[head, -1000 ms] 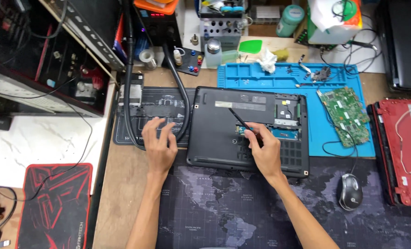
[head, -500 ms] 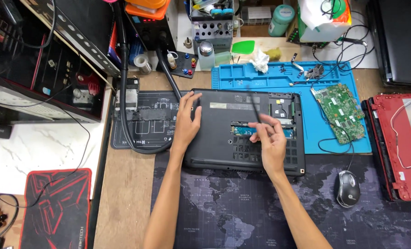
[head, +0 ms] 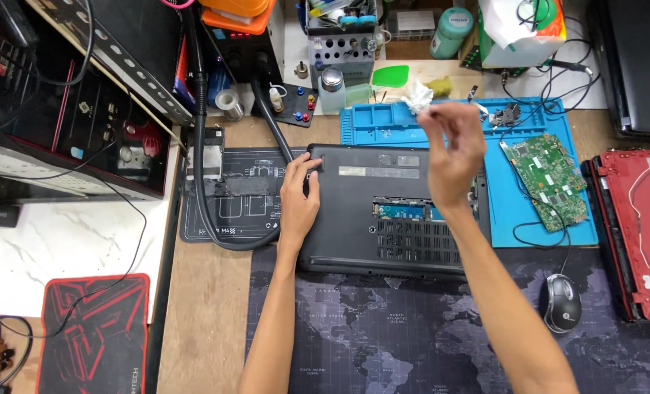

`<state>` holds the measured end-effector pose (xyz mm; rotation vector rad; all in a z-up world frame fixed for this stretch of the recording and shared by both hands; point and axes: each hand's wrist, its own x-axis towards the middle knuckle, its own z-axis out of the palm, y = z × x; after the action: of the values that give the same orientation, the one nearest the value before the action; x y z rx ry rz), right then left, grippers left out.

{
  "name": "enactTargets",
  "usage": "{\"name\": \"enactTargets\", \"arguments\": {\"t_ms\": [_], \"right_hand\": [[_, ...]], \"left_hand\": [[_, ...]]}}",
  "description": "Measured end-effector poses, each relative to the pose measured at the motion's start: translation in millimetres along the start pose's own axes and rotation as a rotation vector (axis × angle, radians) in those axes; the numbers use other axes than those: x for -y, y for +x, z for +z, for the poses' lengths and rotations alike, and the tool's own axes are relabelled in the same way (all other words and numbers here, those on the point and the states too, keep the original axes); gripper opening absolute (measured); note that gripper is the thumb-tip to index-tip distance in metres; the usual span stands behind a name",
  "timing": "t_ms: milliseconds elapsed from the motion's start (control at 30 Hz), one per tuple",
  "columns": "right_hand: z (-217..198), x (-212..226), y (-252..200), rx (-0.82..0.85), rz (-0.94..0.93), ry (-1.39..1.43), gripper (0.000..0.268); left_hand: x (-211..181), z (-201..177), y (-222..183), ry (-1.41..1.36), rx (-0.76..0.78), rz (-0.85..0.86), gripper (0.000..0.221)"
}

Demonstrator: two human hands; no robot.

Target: Disassembling a laptop by removing screws and the back cover to access internal components.

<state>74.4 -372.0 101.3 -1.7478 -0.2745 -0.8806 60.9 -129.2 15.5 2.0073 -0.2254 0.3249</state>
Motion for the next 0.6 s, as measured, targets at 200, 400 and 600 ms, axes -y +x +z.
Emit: {"name": "enactTargets", "arguments": {"t_ms": [200,400,600], "right_hand": [[62,-20,54,0.153,-0.314,-0.242,0.009],[106,-46,70,0.214,-0.330,-0.436,0.004],[118,-67,75,0.244,-0.367,-0.526,0.005]], "left_hand": [[8,2,0,-0.013,0.031,0.018,0.027],[6,1,0,-0.035,0.038,-0.015,0.026],[7,1,1,-0.041,0.025,-0.015,0.028]]}}
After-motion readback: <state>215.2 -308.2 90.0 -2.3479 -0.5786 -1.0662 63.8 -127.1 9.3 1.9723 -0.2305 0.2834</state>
